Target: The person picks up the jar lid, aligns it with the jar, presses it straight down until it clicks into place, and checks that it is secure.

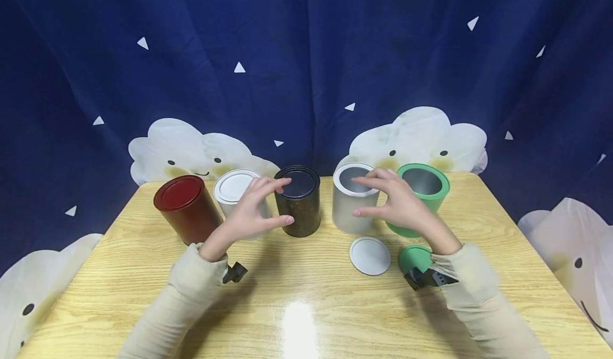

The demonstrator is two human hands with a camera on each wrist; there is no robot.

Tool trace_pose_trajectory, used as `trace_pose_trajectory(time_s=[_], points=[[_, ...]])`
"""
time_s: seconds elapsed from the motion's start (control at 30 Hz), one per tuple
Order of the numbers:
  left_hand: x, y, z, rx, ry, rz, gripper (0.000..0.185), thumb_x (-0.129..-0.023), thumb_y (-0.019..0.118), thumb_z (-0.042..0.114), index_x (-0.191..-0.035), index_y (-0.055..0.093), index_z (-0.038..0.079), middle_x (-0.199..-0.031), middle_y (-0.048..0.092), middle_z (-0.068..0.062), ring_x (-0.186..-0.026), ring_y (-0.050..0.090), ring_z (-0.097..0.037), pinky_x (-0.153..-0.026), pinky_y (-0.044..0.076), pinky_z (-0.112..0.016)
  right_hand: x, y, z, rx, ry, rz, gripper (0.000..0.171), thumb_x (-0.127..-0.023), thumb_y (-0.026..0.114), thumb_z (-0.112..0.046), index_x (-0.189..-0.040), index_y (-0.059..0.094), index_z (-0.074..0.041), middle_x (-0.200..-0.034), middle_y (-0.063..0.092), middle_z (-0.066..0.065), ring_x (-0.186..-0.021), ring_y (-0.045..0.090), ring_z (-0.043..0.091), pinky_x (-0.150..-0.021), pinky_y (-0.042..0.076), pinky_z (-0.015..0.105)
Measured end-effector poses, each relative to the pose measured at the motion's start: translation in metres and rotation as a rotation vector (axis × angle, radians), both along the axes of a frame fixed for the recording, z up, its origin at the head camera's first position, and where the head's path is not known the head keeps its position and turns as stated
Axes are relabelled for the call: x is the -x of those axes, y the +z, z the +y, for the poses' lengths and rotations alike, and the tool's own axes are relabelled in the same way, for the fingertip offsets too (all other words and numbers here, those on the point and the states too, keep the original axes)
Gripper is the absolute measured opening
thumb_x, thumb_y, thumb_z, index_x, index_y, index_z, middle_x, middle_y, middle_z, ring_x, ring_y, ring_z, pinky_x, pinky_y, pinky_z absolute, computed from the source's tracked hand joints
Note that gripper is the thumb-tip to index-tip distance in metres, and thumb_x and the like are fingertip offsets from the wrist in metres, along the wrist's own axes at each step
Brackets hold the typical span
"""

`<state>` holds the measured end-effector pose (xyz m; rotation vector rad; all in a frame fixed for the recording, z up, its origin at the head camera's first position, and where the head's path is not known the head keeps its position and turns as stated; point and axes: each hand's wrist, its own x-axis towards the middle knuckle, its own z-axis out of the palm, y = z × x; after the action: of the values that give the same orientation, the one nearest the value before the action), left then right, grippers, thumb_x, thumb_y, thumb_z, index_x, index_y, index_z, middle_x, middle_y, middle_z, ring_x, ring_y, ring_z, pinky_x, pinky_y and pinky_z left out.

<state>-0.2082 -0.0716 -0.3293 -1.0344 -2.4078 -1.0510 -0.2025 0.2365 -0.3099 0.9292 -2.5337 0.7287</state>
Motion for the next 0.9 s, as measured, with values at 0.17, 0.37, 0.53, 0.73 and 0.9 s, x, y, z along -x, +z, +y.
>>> trace_pose_trajectory(time_s=[0.17, 0.37, 0.53, 0.73, 0.9], points=[[-0.004, -0.004, 0.006, 0.004, -0.03, 0.042, 0.066, -0.067, 0.079, 0.029, -0.123, 0.054, 0.004, -0.1, 0.056, -0.01, -0.094, 0.045, -0.022, -0.083, 0.033, -0.039, -0.007, 0.0, 0.009, -0.01, -0.006, 0.024, 0.058, -0.061, 0.083, -0.021, -0.113, 0.063, -0.004, -0.1, 0.058, 0.008, -0.095, 0.047, 0.024, -0.076, 0.036, 0.04], [-0.008, -0.009, 0.017, -0.014, -0.068, 0.064, 0.064, -0.066, 0.079, 0.027, -0.122, 0.055, 0.004, -0.094, 0.055, -0.008, -0.09, 0.043, -0.02, -0.081, 0.032, -0.038, -0.014, -0.002, 0.019, -0.017, 0.002, 0.032, 0.059, -0.059, 0.084, -0.018, -0.112, 0.063, -0.002, -0.1, 0.056, 0.004, -0.093, 0.045, 0.021, -0.075, 0.035, 0.039], [-0.009, -0.016, 0.03, 0.009, -0.08, 0.056, 0.065, -0.066, 0.079, 0.029, -0.122, 0.055, 0.006, -0.091, 0.054, -0.003, -0.089, 0.042, -0.018, -0.081, 0.033, -0.035, -0.016, -0.008, 0.03, -0.036, 0.006, 0.004, 0.062, -0.058, 0.085, -0.021, -0.113, 0.063, -0.003, -0.101, 0.054, 0.002, -0.093, 0.043, 0.016, -0.072, 0.036, 0.036], [-0.012, -0.029, 0.042, 0.055, -0.082, 0.031, 0.068, -0.066, 0.079, 0.032, -0.124, 0.054, 0.006, -0.088, 0.051, 0.001, -0.088, 0.042, -0.017, -0.08, 0.034, -0.033, -0.015, -0.023, 0.041, -0.039, 0.002, -0.015, 0.065, -0.057, 0.086, -0.023, -0.114, 0.062, -0.003, -0.104, 0.054, 0.001, -0.096, 0.044, 0.016, -0.075, 0.036, 0.033], [-0.013, -0.036, 0.05, 0.127, -0.062, -0.014, 0.069, -0.068, 0.078, 0.036, -0.126, 0.052, 0.009, -0.088, 0.049, 0.003, -0.085, 0.04, -0.014, -0.074, 0.032, -0.029, -0.017, -0.033, 0.047, -0.036, -0.001, -0.026, 0.065, -0.056, 0.086, -0.023, -0.114, 0.062, -0.004, -0.103, 0.054, 0.001, -0.096, 0.044, 0.016, -0.075, 0.035, 0.032]])
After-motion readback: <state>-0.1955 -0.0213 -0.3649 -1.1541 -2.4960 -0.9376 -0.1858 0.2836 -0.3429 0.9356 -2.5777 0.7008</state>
